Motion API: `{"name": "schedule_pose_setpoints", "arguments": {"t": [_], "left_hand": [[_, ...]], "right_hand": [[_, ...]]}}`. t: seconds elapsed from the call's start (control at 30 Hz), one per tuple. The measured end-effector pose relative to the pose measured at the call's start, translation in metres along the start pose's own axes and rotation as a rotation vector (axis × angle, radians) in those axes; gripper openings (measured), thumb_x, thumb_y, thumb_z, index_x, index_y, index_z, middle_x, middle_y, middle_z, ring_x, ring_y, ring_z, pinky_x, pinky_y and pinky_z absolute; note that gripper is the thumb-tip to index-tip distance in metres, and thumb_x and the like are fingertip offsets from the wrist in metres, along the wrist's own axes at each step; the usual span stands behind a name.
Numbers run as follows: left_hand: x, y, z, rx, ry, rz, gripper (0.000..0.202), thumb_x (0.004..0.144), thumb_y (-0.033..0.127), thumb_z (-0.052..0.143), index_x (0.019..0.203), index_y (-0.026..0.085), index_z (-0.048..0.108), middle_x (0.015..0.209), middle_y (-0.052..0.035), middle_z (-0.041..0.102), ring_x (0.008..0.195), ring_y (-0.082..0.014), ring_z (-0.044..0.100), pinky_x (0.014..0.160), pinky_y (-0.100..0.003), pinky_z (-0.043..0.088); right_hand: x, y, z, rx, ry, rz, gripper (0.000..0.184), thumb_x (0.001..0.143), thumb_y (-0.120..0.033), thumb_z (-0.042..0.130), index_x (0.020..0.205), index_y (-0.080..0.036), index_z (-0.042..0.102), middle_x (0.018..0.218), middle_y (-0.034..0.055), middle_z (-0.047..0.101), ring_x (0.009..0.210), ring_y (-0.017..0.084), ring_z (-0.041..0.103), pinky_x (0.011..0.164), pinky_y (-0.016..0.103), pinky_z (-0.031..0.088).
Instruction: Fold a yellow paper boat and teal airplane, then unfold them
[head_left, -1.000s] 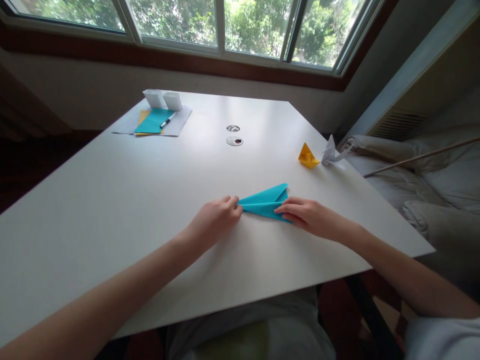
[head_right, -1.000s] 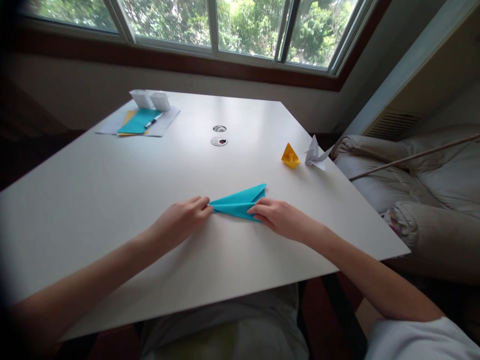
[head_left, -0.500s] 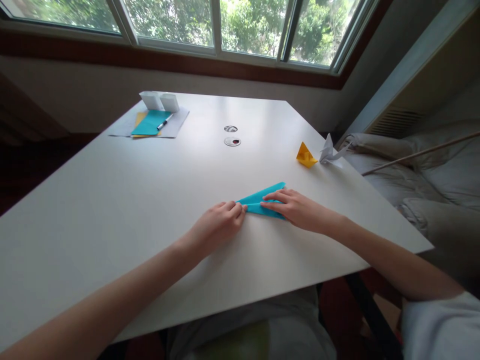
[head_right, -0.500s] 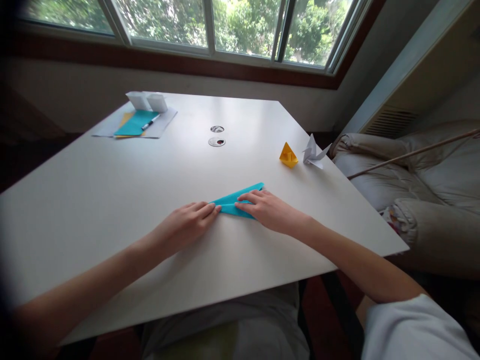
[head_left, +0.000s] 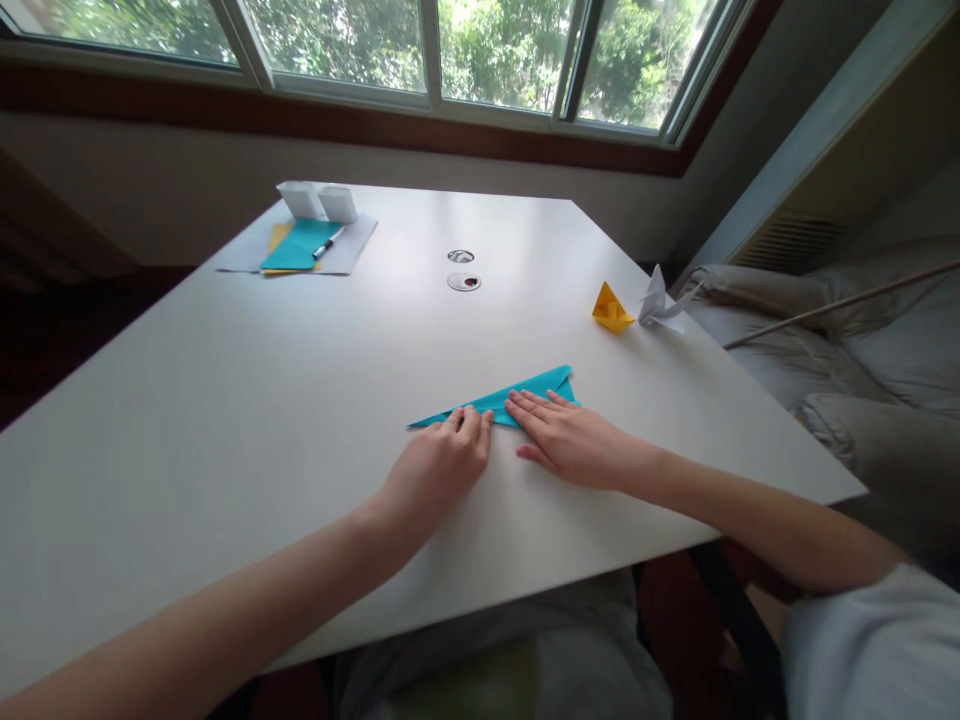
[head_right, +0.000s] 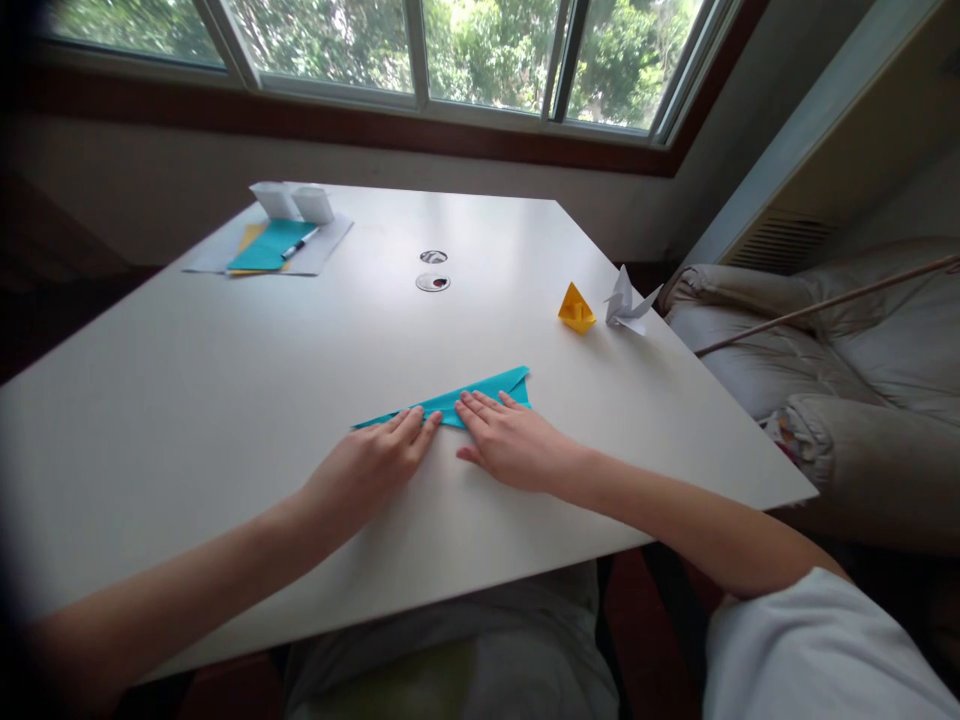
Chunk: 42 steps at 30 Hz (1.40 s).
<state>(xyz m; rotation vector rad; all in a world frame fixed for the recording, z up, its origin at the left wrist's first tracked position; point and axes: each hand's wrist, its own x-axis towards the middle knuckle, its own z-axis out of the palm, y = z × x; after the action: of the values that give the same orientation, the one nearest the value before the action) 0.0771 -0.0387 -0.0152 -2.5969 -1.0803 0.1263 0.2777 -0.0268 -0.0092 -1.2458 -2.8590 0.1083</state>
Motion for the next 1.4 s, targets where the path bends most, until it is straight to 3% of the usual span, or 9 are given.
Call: {"name": "schedule_pose_setpoints", "arguments": {"t": [0.2, 0.33, 0.47, 0.57, 0.67, 0.83, 1.0, 1.23, 1.4], "left_hand": [[-0.003, -0.001, -0.012, -0.001, -0.065, -0.085, 0.051, 0.083, 0.001, 0.036, 0.131, 0.014, 0.044, 0.106, -0.0180, 0.061, 0.091, -0.0250, 0.062, 0.060, -0.029, 0.052], [-0.006, 0.005, -0.015, 0.024, -0.068, -0.167, 0.053, 0.082, 0.003, 0.039, 0.132, 0.021, 0.044, 0.112, -0.0206, 0.059, 0.095, -0.0306, 0.061, 0.061, -0.034, 0.051], [-0.011, 0.009, -0.016, 0.117, -0.084, -0.223, 0.061, 0.080, 0.003, 0.043, 0.134, 0.029, 0.039, 0.105, -0.0210, 0.061, 0.088, -0.0279, 0.063, 0.061, -0.033, 0.049], [-0.011, 0.000, -0.021, 0.063, -0.101, -0.225, 0.059, 0.080, 0.005, 0.043, 0.133, 0.030, 0.041, 0.095, -0.0166, 0.064, 0.076, -0.0233, 0.064, 0.057, -0.028, 0.046], [-0.005, -0.017, -0.026, -0.126, -0.121, -0.292, 0.043, 0.087, 0.020, 0.040, 0.130, 0.026, 0.045, 0.081, -0.0098, 0.065, 0.062, -0.0211, 0.062, 0.049, -0.025, 0.040], [0.009, -0.038, -0.022, -0.346, -0.089, -0.359, 0.036, 0.090, 0.041, 0.031, 0.097, 0.023, 0.061, 0.086, -0.0069, 0.064, 0.079, -0.0243, 0.062, 0.052, -0.026, 0.038], [0.014, -0.041, -0.019, -0.495, -0.147, -0.371, 0.030, 0.086, 0.042, 0.036, 0.096, 0.025, 0.060, 0.091, -0.0048, 0.064, 0.073, -0.0217, 0.060, 0.054, -0.027, 0.037], [0.013, -0.044, -0.025, -0.771, -0.255, -0.403, 0.033, 0.079, 0.049, 0.043, 0.090, 0.024, 0.060, 0.082, -0.0019, 0.065, 0.072, -0.0189, 0.059, 0.052, -0.025, 0.035], [0.013, -0.042, -0.022, -0.847, -0.339, -0.360, 0.030, 0.076, 0.047, 0.046, 0.074, 0.020, 0.059, 0.073, -0.0025, 0.063, 0.065, -0.0168, 0.055, 0.051, -0.025, 0.035]], "right_hand": [[-0.027, 0.016, -0.004, -0.055, -0.035, 0.064, 0.056, 0.093, -0.041, 0.030, 0.138, -0.008, 0.030, 0.143, 0.0146, 0.030, 0.132, 0.025, 0.030, 0.106, 0.050, 0.028], [-0.045, 0.026, -0.003, -0.091, -0.032, 0.145, 0.055, 0.094, -0.041, 0.027, 0.139, -0.010, 0.028, 0.143, 0.0136, 0.030, 0.132, 0.025, 0.031, 0.104, 0.054, 0.028], [-0.056, 0.028, -0.001, -0.097, 0.000, 0.183, 0.054, 0.094, -0.041, 0.028, 0.140, -0.011, 0.028, 0.142, 0.0138, 0.032, 0.132, 0.024, 0.031, 0.103, 0.053, 0.030], [-0.057, 0.027, 0.000, -0.099, 0.032, 0.184, 0.054, 0.093, -0.041, 0.031, 0.139, -0.013, 0.029, 0.142, 0.0143, 0.034, 0.132, 0.025, 0.031, 0.103, 0.052, 0.031], [-0.055, 0.028, -0.003, -0.107, 0.061, 0.181, 0.051, 0.093, -0.041, 0.031, 0.137, -0.015, 0.035, 0.140, 0.0138, 0.038, 0.130, 0.026, 0.034, 0.101, 0.050, 0.033], [-0.043, 0.027, -0.013, -0.090, 0.155, 0.225, 0.038, 0.095, -0.036, 0.031, 0.109, -0.020, 0.063, 0.113, 0.0077, 0.064, 0.109, 0.023, 0.054, 0.093, 0.039, 0.040], [-0.026, 0.019, -0.019, -0.188, 0.175, 0.314, 0.031, 0.088, -0.039, 0.045, 0.089, -0.016, 0.065, 0.096, 0.0095, 0.067, 0.095, 0.025, 0.057, 0.083, 0.038, 0.042], [-0.011, 0.023, -0.015, -0.170, 0.189, 0.274, 0.043, 0.085, -0.033, 0.052, 0.126, -0.023, 0.046, 0.125, 0.0086, 0.052, 0.107, 0.026, 0.049, 0.085, 0.038, 0.043], [-0.008, 0.022, -0.015, -0.112, 0.150, 0.188, 0.043, 0.088, -0.026, 0.047, 0.131, -0.027, 0.041, 0.133, 0.0068, 0.046, 0.116, 0.027, 0.043, 0.091, 0.042, 0.041]]}}
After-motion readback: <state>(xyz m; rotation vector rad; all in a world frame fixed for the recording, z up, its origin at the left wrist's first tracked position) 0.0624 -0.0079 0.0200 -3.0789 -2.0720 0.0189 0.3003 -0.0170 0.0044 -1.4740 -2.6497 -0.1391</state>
